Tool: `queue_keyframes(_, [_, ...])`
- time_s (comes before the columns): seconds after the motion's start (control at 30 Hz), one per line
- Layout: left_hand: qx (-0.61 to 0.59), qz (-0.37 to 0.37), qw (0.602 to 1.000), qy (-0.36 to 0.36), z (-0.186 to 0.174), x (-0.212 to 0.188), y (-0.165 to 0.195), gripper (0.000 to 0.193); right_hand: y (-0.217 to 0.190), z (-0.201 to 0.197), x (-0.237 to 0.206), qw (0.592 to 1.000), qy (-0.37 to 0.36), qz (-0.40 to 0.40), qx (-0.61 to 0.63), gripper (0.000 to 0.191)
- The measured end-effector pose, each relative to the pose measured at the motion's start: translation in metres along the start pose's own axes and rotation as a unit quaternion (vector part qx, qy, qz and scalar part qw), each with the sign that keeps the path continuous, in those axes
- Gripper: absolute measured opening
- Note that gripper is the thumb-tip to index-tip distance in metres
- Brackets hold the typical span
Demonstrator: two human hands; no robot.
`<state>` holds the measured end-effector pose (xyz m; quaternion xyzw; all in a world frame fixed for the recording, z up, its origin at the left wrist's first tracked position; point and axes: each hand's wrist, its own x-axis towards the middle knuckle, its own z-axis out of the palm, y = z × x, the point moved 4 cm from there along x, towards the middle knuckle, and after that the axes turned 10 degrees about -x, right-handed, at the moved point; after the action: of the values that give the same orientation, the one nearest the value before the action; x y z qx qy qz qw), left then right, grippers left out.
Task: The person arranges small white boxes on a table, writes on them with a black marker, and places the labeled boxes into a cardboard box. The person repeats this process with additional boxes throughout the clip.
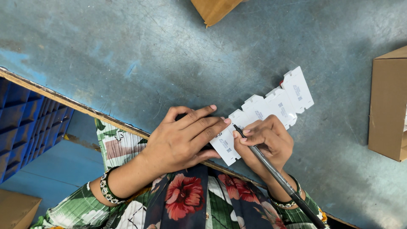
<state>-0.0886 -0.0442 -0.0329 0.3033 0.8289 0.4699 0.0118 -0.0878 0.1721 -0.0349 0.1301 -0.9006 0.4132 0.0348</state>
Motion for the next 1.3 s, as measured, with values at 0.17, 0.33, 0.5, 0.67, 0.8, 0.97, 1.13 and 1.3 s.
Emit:
queue_keyframes(0.17, [0.001, 0.0, 1.0, 0.0, -0.0004, 0.0, -0.0002, 0.067, -0.0007, -0.0006, 0.0008, 1.0, -0.007, 0.0, 0.01, 0.021])
queue_keyframes(0.33, [0.002, -0.001, 1.0, 0.001, -0.0009, 0.0007, -0.0005, 0.067, -0.0015, -0.0016, 0.0023, 1.0, -0.007, -0.002, 0.027, 0.021])
queue_keyframes(0.5, [0.003, -0.004, 1.0, -0.003, -0.0011, 0.0015, -0.0006, 0.068, -0.0016, -0.0017, 0.0034, 0.999, 0.002, 0.014, 0.029, 0.021])
queue_keyframes(0.67, [0.004, -0.003, 1.0, -0.003, -0.0011, 0.0017, -0.0006, 0.068, -0.0028, -0.0013, 0.0048, 1.0, 0.001, -0.002, 0.025, 0.021])
queue_keyframes(0.8, [0.003, -0.002, 1.0, -0.001, -0.0006, 0.001, -0.0005, 0.068, -0.0023, -0.002, 0.0034, 1.0, 0.0, 0.013, 0.024, 0.022])
queue_keyframes(0.97, [0.003, -0.003, 1.0, -0.002, -0.0001, 0.0004, -0.0006, 0.068, -0.0011, -0.0027, 0.0011, 0.999, 0.007, 0.019, 0.028, 0.023])
queue_keyframes(1.13, [0.003, -0.003, 1.0, 0.0, -0.0004, 0.0012, -0.0006, 0.068, -0.0011, -0.0042, -0.0001, 0.999, 0.032, 0.006, 0.038, 0.023])
queue_keyframes(1.3, [0.003, -0.002, 1.0, -0.001, -0.0008, 0.0015, -0.0003, 0.068, -0.0009, -0.0084, 0.0023, 1.0, 0.016, -0.013, 0.013, 0.022])
